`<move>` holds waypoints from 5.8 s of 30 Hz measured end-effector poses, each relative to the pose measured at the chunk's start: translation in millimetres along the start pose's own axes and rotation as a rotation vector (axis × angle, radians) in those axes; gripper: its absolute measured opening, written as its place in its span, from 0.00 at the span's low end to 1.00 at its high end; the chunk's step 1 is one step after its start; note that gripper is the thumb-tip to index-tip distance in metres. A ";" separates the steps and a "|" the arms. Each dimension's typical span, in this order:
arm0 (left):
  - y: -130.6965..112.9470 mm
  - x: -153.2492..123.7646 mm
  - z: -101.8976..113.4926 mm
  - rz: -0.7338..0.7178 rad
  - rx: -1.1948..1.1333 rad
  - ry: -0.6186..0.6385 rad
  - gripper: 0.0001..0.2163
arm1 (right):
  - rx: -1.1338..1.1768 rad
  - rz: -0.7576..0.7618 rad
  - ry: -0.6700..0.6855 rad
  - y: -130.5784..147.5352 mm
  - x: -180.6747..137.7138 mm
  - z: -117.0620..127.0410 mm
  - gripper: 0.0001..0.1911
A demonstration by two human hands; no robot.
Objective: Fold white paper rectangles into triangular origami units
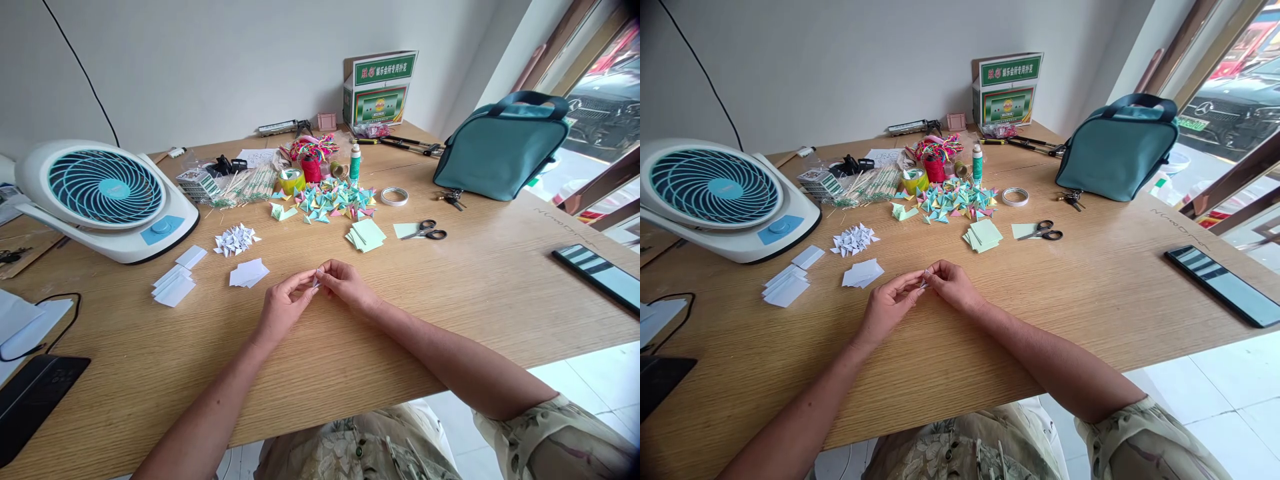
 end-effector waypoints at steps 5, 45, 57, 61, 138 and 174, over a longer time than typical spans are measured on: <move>5.4 1.4 -1.6 0.050 -0.113 0.030 0.17 | 0.010 0.004 0.006 2.1 -0.9 -1.3 0.22; 2.0 -0.6 -1.5 0.011 -0.101 -0.018 0.17 | 0.129 0.036 0.017 5.3 -1.5 -5.3 0.18; -18.4 -6.7 8.1 -0.118 0.124 -0.139 0.15 | 0.094 0.015 0.010 3.2 -2.0 -4.0 0.20; -19.2 -7.1 11.5 -0.115 0.115 -0.164 0.14 | 0.080 0.030 0.033 7.8 -3.7 -7.5 0.19; -46.9 -17.6 6.9 -0.290 0.507 -0.212 0.13 | -0.104 0.082 -0.002 10.5 -5.2 -8.8 0.14; -34.5 -14.5 8.8 -0.237 0.479 -0.196 0.04 | -0.168 0.093 -0.048 1.8 -2.1 -4.1 0.14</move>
Point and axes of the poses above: each hand's wrist, its own x-axis towards the middle knuckle, its own z-axis out of the back of the hand, y = z × x, the point moved 10 cm from there along x, towards the middle knuckle, and after that the axes turned 7 degrees about y, right-handed, at the moved point
